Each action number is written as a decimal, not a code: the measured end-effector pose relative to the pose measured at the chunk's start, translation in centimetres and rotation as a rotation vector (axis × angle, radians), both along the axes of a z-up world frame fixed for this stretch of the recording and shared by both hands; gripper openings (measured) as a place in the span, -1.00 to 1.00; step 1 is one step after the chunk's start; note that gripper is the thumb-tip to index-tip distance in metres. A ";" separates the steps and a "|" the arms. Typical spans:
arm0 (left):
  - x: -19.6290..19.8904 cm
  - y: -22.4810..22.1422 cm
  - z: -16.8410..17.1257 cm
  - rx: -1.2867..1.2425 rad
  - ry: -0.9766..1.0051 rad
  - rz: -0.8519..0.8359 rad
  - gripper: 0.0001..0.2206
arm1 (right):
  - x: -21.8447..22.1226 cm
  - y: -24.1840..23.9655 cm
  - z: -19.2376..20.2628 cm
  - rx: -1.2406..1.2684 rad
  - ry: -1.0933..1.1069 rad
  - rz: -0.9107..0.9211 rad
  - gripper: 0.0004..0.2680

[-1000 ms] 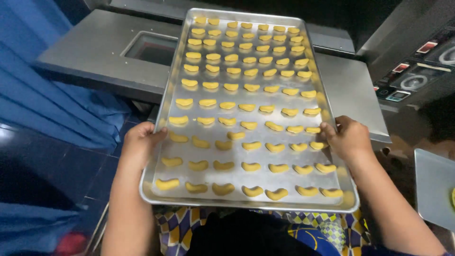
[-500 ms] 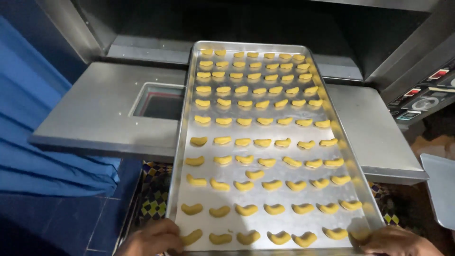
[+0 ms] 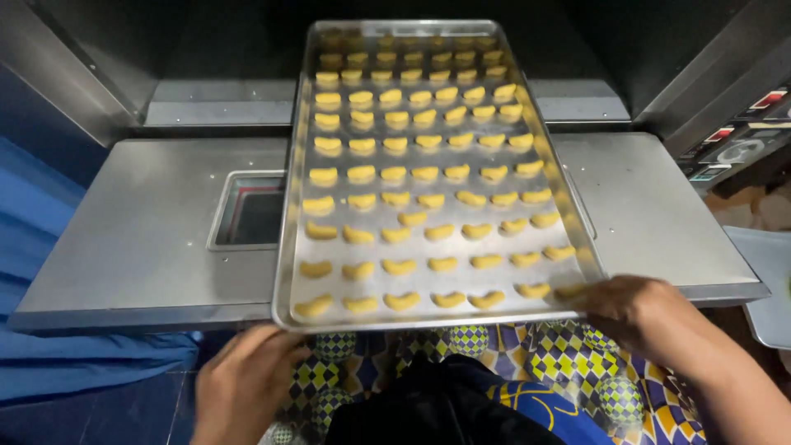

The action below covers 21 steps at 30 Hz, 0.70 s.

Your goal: Hand-shaping small pieces of dough into crescent-shaped cookies, arranging them on a baking sheet, and then placing the completed tray into an industrial oven.

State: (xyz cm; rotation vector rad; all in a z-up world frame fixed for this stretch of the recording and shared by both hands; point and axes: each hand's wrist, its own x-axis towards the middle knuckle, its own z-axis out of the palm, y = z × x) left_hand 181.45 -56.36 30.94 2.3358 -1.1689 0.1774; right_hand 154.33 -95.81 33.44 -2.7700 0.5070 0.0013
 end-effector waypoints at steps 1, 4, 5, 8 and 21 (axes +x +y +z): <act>0.5 -0.8 -0.1 0.003 0.005 0.001 -0.73 | 0.7 -0.3 -0.2 0.003 0.005 0.001 -0.80; 2.7 -3.7 0.3 0.011 -0.120 -0.063 -0.83 | 3.6 -2.0 -0.3 -0.045 -0.034 0.134 -0.83; 3.6 -4.5 0.9 0.035 -0.180 -0.089 -0.84 | 4.5 -2.3 -0.2 -0.054 0.004 0.134 -0.81; 6.9 -6.8 0.5 0.122 -0.255 -0.108 -0.85 | 7.6 -4.3 -0.7 -0.116 0.030 0.169 -0.77; 29.5 -24.9 -8.7 -0.013 -1.175 0.147 -0.83 | 25.4 -17.9 -5.5 -0.654 0.061 0.108 -0.84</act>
